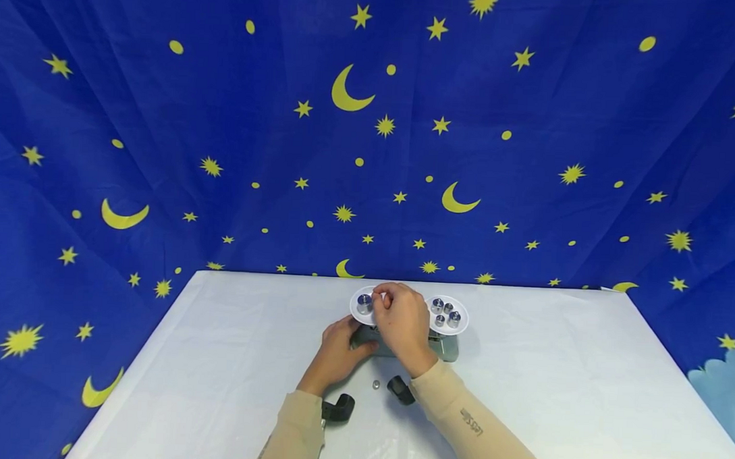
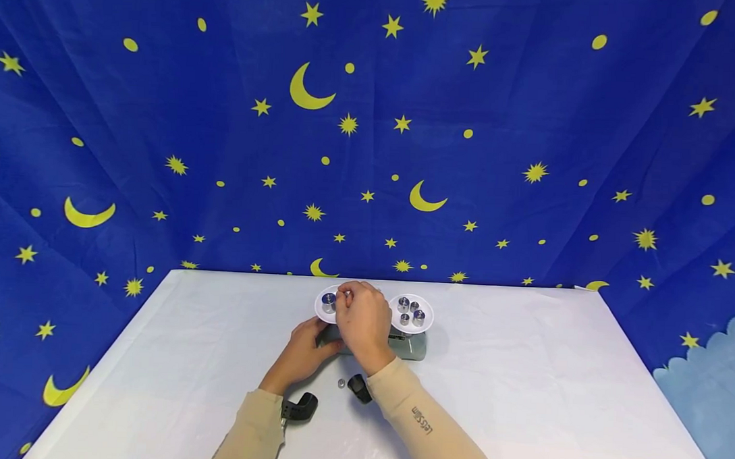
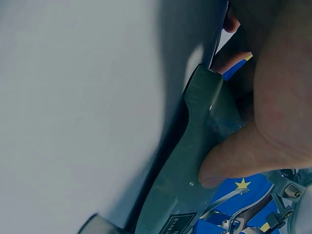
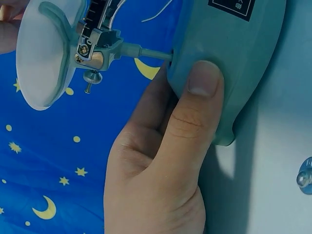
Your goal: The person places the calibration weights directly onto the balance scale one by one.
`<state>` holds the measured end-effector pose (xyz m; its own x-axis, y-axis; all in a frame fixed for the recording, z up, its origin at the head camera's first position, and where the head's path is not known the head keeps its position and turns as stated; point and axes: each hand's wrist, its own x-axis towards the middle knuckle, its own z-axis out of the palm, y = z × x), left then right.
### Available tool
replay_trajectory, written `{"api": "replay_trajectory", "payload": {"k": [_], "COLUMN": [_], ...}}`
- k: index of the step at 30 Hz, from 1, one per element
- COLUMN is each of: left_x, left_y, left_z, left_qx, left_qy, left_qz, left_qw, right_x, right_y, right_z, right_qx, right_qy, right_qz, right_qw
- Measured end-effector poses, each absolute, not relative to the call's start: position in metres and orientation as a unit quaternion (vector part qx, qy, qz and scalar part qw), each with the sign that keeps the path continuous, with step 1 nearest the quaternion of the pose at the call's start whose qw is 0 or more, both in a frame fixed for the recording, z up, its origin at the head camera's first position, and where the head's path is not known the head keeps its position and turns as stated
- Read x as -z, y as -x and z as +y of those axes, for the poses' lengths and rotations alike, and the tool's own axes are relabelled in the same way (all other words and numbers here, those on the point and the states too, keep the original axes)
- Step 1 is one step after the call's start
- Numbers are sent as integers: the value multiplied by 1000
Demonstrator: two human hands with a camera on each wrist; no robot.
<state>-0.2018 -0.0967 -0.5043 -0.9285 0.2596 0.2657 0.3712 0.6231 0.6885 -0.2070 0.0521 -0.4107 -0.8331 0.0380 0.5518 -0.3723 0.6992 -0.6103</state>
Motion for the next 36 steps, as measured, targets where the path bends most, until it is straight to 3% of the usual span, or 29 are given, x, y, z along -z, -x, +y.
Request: {"api": "replay_trajectory", "payload": {"k": [9,36], "left_x": [504,501], "left_y": [202,201], "left_z": [-97,-95], "left_qx": [395,398], "left_qy": [174,173], "left_qz": [-899,-897], "left_qw": [72,87], "right_x": [415,416], "right_y": [206,207], "right_z": [50,48], "right_qx": [-335,-308], "right_qy": [-104,-86], "right_qz": [-885,-897], "right_qw": [307,305]}}
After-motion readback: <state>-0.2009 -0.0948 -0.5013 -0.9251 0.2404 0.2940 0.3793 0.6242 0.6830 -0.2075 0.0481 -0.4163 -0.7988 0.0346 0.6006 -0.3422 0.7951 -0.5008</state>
